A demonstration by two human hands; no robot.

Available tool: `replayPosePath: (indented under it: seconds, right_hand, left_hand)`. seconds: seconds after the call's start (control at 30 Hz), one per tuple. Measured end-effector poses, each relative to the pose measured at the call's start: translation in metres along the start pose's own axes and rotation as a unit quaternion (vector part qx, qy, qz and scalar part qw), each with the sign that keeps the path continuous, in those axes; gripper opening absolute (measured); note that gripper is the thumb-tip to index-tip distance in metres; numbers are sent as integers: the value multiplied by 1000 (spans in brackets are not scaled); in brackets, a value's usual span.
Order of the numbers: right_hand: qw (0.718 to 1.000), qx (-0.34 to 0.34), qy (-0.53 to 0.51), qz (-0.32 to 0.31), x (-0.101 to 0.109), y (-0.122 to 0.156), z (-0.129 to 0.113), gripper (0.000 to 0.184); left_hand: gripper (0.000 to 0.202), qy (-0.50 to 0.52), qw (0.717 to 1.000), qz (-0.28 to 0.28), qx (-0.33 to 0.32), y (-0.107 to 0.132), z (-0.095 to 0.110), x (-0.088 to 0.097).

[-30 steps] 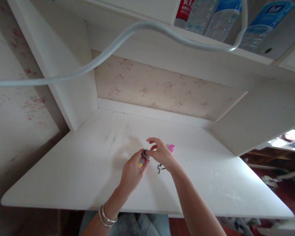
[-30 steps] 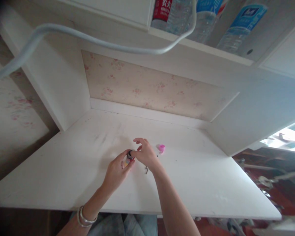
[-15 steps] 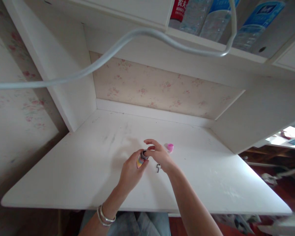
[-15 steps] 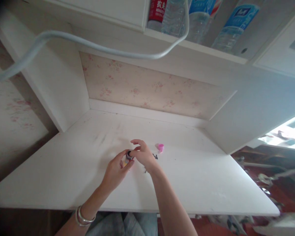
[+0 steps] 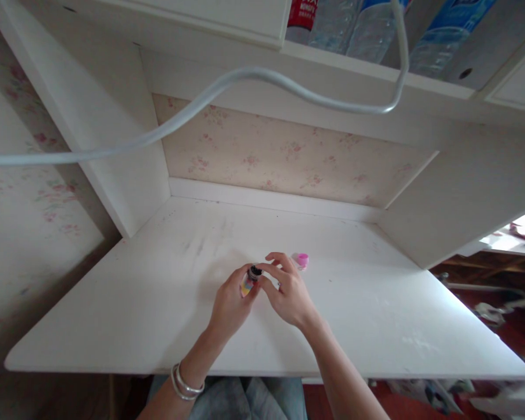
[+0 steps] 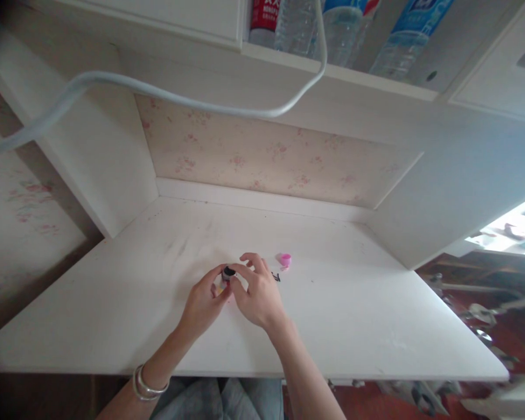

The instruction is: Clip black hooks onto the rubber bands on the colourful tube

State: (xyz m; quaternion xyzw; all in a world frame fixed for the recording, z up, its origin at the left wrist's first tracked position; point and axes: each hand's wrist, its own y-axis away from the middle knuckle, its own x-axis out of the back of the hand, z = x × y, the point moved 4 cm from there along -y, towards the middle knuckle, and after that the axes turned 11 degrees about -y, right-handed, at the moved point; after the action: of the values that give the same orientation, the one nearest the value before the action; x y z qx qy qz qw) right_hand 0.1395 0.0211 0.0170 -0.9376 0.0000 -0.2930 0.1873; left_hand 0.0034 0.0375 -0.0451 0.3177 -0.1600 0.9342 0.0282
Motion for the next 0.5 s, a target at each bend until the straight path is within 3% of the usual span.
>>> replayPosePath:
  seconds: [0.17, 0.5]
  right_hand:
    - [989, 20, 141, -33, -3, 6, -13, 35]
    - [978, 12, 187, -95, -7, -2, -27, 27]
  left_hand:
    - [37, -14, 1000, 4, -9, 0, 0, -1]
    - [45, -35, 999, 4, -30, 1, -6, -4]
